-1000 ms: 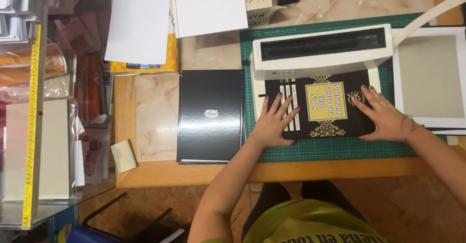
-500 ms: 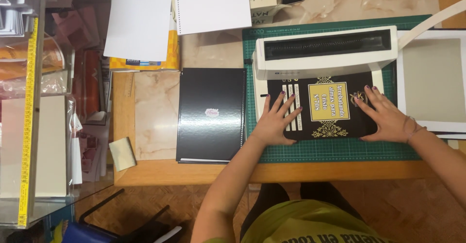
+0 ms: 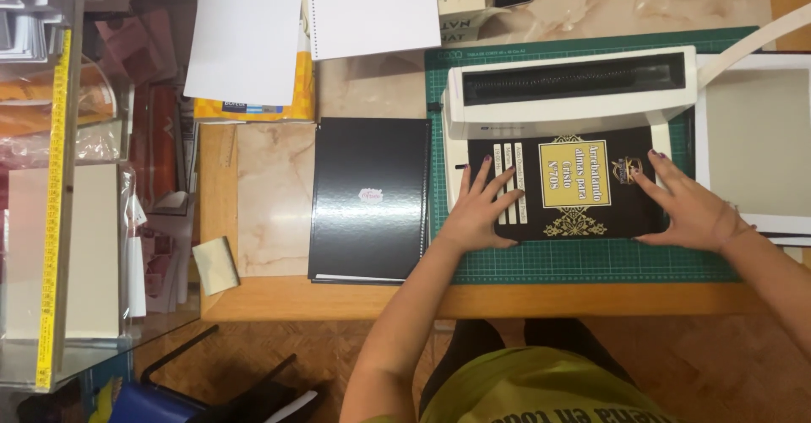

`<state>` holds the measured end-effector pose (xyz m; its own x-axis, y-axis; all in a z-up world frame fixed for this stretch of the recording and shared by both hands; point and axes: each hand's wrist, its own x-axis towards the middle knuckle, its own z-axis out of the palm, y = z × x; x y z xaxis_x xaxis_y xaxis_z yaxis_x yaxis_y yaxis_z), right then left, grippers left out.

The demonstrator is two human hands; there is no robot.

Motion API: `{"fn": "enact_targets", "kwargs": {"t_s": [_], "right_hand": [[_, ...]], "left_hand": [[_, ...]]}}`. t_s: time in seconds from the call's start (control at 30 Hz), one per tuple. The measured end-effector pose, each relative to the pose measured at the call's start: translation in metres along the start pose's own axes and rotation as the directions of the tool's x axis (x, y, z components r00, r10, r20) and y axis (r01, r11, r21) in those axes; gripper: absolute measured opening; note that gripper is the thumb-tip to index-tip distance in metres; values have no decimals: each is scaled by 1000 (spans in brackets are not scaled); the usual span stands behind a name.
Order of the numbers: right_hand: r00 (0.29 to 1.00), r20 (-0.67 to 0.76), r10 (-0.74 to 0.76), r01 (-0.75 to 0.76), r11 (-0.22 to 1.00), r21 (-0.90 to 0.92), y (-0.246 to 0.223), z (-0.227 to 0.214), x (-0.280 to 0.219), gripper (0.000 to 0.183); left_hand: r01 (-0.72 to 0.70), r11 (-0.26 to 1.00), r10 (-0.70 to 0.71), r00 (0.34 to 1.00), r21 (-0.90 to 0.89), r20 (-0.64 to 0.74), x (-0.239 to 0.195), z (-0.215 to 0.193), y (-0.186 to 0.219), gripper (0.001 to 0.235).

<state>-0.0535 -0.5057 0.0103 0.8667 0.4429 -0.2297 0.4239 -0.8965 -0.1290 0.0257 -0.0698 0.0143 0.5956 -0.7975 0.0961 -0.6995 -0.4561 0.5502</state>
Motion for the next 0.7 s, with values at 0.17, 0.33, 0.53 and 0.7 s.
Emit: {"fn": "enact_targets", "kwargs": {"t_s": [0.17,0.33,0.53,0.7], "right_hand": [[998,-56,-13,15,1000,27,0,1,0,135],[999,-15,29,-28,999,43,1,-4,-2,133],[989,119,88,-89,996,5,-6,-6,0,132],[999,-37,29,-28,999,43,-12,-1,0,135]], "left_hand": [[12,999,-11,1000,36,-11,0,2,0,98],[-3,998,4,1000,57,-17,-2,6,-2,100],[-80,994,83,996,69,-41,-4,17,-14,101],[-91,994,94,994,61,-49,-6,20,-17,101]]}}
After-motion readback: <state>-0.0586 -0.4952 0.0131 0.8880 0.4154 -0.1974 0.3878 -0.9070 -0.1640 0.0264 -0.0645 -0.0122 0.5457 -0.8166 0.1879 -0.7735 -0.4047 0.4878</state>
